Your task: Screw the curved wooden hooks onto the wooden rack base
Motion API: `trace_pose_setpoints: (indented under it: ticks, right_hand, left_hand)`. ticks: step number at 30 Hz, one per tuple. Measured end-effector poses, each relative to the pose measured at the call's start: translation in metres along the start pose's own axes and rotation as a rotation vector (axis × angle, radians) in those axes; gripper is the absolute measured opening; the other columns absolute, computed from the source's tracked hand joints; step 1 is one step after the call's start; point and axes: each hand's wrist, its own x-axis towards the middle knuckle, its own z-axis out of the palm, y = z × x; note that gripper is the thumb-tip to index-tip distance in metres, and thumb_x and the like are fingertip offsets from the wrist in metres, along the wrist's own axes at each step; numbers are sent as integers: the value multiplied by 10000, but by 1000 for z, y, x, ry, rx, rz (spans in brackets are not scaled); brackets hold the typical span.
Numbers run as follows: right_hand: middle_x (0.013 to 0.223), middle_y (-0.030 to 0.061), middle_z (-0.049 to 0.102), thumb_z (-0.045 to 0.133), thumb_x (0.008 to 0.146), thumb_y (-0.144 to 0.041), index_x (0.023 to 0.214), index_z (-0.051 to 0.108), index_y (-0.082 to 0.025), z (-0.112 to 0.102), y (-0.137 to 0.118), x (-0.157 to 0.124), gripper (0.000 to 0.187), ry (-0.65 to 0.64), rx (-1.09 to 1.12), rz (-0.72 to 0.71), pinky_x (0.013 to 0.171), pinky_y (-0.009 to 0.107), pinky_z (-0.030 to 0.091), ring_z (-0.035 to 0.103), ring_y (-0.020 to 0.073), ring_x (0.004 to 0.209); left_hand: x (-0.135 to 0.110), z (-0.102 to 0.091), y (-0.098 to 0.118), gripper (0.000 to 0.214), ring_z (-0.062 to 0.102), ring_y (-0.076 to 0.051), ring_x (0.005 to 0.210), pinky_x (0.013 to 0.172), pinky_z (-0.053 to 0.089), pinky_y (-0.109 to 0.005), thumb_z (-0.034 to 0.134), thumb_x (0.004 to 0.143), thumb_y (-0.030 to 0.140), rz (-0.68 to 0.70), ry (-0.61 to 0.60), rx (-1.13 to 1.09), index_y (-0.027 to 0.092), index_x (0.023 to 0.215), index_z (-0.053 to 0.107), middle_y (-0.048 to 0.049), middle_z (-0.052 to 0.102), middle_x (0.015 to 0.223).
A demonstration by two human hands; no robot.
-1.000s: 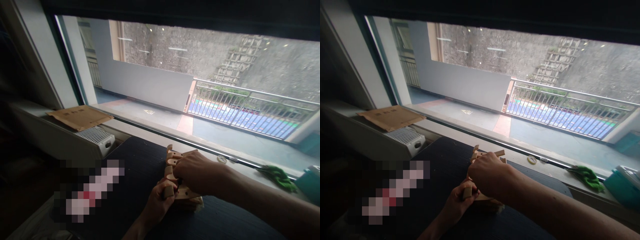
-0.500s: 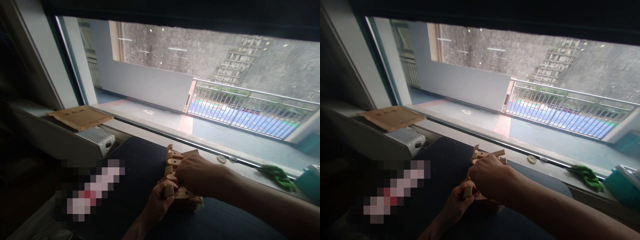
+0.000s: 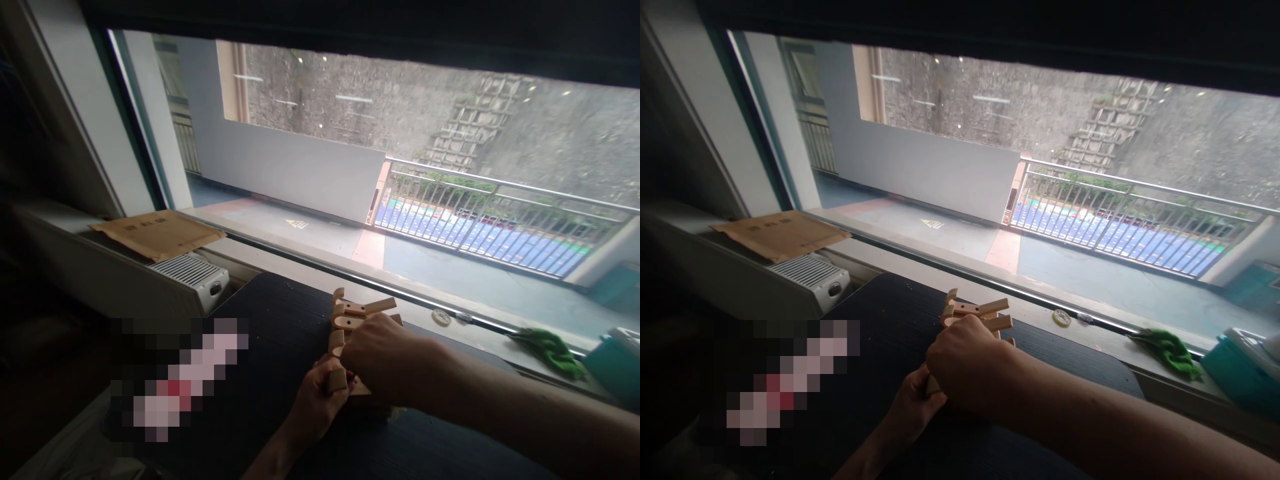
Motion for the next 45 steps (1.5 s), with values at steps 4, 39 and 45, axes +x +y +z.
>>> trace_pose_setpoints:
  ticks: [4,39,45]
  right_hand:
    - [750,67,655,575,786,-175,738,664,-135,3,4,4,109,-37,20,4,533,263,334,585,170,664]
    - [794,50,642,604,776,-191,760,648,-155,-6,11,-5,59,4,20,9,568,258,313,546,149,693]
    - [619,48,592,553,803,-162,685,644,-132,-1,11,2,152,-38,-14,24,529,259,299,534,143,597]
  left_hand:
    - [0,-1,-1,56,556,-174,787,748,438,-271,580,728,125,11,7,9,178,710,580,-9,585,778]
    - [1,0,0,42,563,-168,788,756,432,-268,586,791,161,42,-16,13,188,807,615,-14,598,820]
    - [1,0,-2,55,561,-173,799,757,430,-267,593,777,138,37,-16,24,187,788,616,-15,597,819]
